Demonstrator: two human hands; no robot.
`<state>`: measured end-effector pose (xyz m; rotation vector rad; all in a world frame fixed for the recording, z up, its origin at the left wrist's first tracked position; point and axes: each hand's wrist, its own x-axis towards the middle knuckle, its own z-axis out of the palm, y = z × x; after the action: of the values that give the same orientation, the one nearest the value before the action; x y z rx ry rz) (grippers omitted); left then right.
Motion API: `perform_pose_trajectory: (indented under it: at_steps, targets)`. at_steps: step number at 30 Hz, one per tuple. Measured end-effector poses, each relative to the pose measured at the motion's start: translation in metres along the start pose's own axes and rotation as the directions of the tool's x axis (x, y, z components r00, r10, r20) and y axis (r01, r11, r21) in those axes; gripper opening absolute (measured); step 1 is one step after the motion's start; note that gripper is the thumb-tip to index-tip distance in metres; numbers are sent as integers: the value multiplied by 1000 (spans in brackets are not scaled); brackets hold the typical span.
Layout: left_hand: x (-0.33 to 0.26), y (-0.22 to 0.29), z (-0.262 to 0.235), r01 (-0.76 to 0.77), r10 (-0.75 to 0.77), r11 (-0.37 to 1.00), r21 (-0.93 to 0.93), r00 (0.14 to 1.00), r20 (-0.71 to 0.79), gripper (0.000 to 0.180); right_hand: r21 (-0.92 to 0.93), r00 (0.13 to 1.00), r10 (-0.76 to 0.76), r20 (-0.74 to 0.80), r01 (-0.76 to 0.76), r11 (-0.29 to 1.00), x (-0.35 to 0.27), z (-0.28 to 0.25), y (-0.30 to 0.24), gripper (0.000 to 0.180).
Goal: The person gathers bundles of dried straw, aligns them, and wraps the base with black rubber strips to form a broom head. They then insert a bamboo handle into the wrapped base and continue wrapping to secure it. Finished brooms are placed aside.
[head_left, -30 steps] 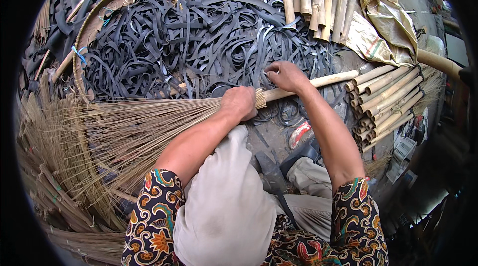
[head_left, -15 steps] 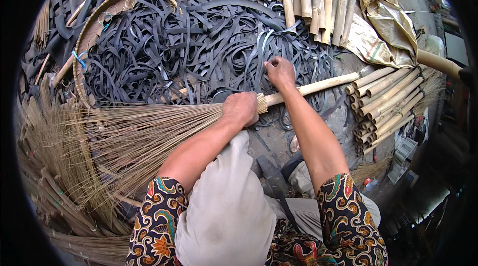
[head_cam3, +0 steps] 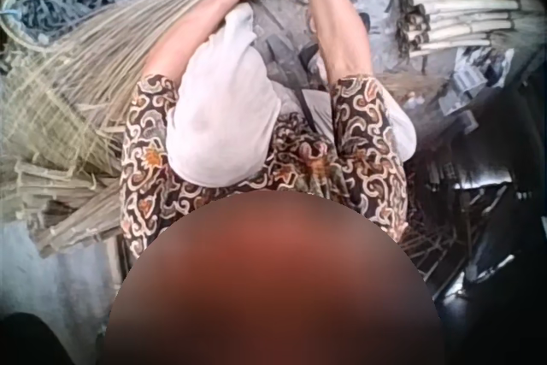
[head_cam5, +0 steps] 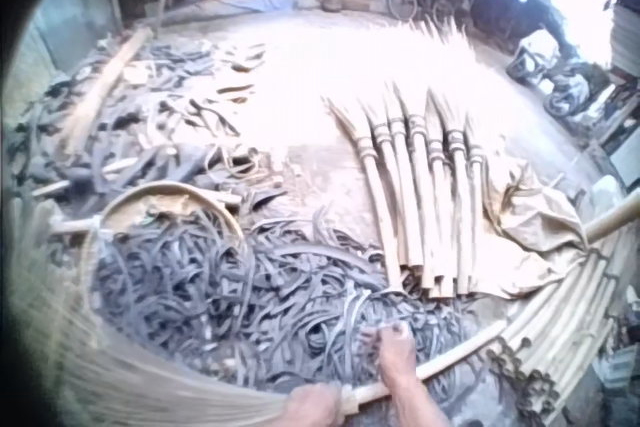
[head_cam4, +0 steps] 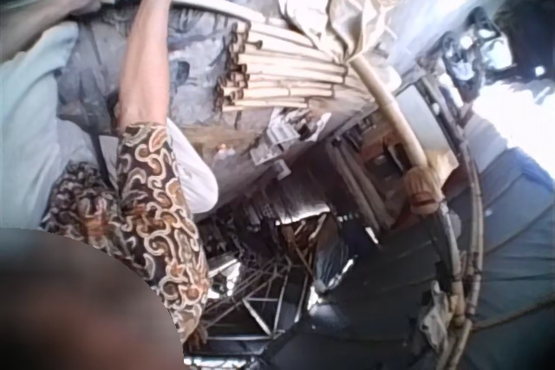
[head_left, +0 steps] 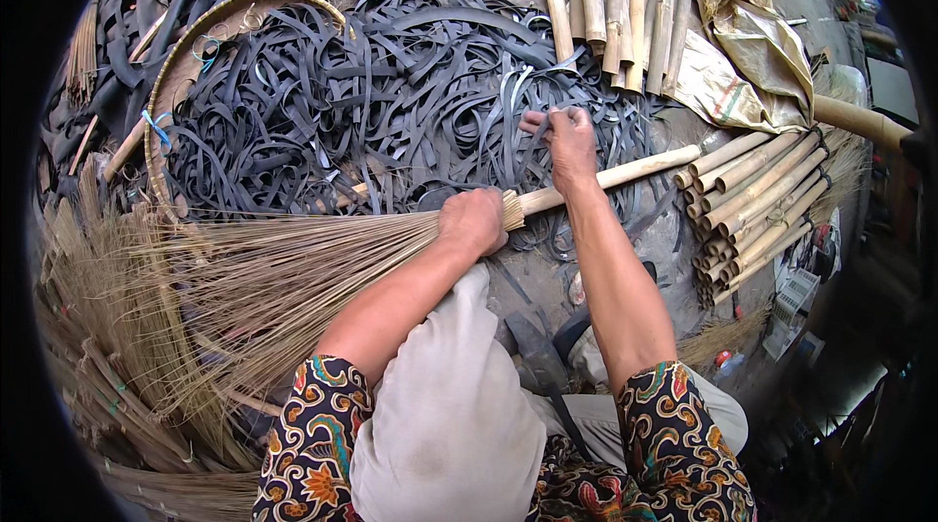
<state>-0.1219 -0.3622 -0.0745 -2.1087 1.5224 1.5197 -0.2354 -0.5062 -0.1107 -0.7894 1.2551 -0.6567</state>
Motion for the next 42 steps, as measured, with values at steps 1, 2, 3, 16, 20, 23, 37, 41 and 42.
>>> perform_pose_trajectory:
  at_steps: [1, 2, 3, 16, 20, 23, 37, 41, 42]
  targets:
    - [0, 1, -1, -7, 7, 1000, 0, 1000, 15, 52, 38, 1000, -25, -6, 25, 999, -9, -10, -20, 21]
    - [-1, 1, -3, -12, 12, 1000, 3, 999, 34, 58, 87, 998, -68, -6, 68, 994, -22, -20, -40, 20]
    - [-3, 2, -5, -17, 16, 1000, 12, 998, 54, 63, 83, 994, -108, 14, 106, 991, -37, -33, -63, 25]
    - [-21, 2, -14, -82, 77, 991, -104, 995, -58, 68, -363, 933, -355, -61, 311, 878, -261, -64, -223, 24]
    - [-26, -4, -13, -141, 140, 990, 0, 984, -108, 68, -305, 998, 1, 57, 16, 952, -221, -37, -151, 24]
    - [-31, -10, -11, -180, 174, 983, -31, 976, -130, 76, -300, 986, 166, -2, -159, 941, -181, -13, -68, 26]
    - [-33, -15, 16, -228, 231, 973, 47, 926, -297, 73, -419, 906, 424, 12, -380, 825, -140, -4, 11, 30]
    - [-27, -7, 16, -167, 207, 971, 169, 943, -261, 60, -364, 902, 429, 49, -383, 849, -173, -20, 20, 29]
    - [-24, -5, 12, -146, 183, 977, 156, 949, -255, 58, -322, 910, 406, 83, -361, 875, -181, -25, 26, 29]
